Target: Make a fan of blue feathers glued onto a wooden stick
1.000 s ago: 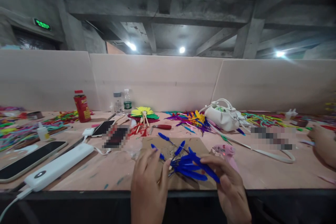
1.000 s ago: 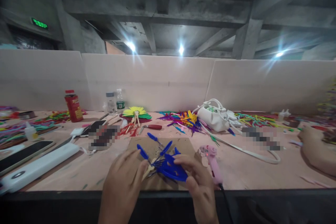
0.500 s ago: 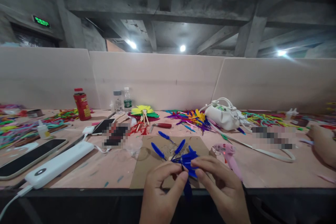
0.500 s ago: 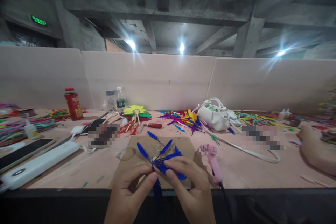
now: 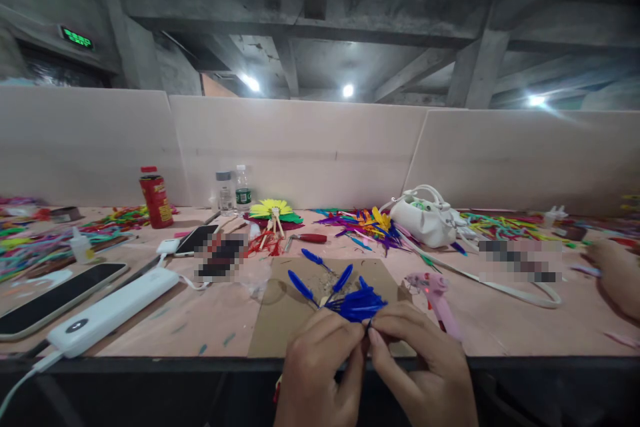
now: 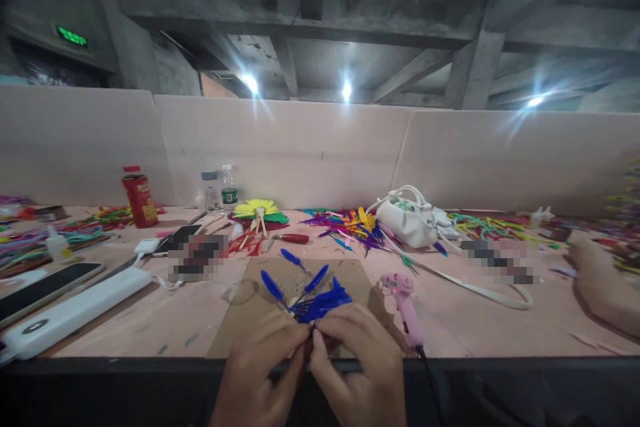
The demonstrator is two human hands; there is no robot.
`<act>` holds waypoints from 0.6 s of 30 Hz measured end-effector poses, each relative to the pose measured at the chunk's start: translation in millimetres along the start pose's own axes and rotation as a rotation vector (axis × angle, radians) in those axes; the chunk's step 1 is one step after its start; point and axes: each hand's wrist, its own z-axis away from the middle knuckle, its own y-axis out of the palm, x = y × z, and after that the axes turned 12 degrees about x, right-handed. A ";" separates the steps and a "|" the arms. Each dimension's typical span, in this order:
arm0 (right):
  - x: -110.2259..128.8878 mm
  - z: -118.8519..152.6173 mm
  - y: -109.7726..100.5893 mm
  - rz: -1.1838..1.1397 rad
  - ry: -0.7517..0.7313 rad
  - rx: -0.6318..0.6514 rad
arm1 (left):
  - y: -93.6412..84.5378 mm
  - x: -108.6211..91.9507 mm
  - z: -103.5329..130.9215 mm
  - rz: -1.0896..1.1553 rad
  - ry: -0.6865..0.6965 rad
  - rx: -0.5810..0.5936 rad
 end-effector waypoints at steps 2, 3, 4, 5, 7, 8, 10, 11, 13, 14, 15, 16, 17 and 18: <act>-1.5 1.0 2.7 0.031 -0.002 -0.026 | 0.3 0.0 0.3 -0.020 -0.008 0.031; -2.3 1.7 3.7 0.046 0.001 -0.035 | 0.3 -0.4 0.3 -0.021 -0.014 0.040; -2.9 2.4 4.4 0.058 0.001 -0.035 | 0.1 -0.9 0.2 -0.020 -0.017 0.040; -3.4 2.9 5.0 0.064 0.002 -0.029 | 0.1 -1.6 0.1 -0.018 -0.018 0.037; -3.7 3.4 5.7 0.062 0.004 -0.013 | 0.3 -2.7 -0.3 -0.019 -0.013 0.016; -3.6 3.6 6.0 0.062 0.003 -0.012 | 0.6 -3.1 -0.4 -0.022 -0.008 0.000; -4.0 4.7 6.2 0.079 0.006 -0.044 | 1.5 -3.7 -0.6 -0.038 0.001 -0.033; -4.8 5.8 6.0 0.093 0.011 -0.072 | 1.9 -3.9 -0.6 -0.049 0.005 -0.049; -7.9 9.4 4.3 0.117 0.039 -0.119 | 2.0 -4.2 -0.5 -0.064 0.003 -0.078; -10.0 11.7 2.8 0.113 0.065 -0.140 | 1.6 -4.4 -0.5 -0.067 -0.003 -0.089; -12.0 13.9 1.0 0.098 0.094 -0.152 | 1.1 -4.6 -0.5 -0.069 -0.011 -0.097; -13.8 15.7 -1.0 0.075 0.119 -0.150 | 0.4 -4.8 -0.6 -0.070 -0.018 -0.102; -14.9 16.9 -2.9 0.050 0.137 -0.138 | -0.3 -5.1 -0.8 -0.072 -0.022 -0.103; -15.2 17.3 -4.4 0.026 0.147 -0.114 | -0.9 -5.3 -1.1 -0.076 -0.020 -0.101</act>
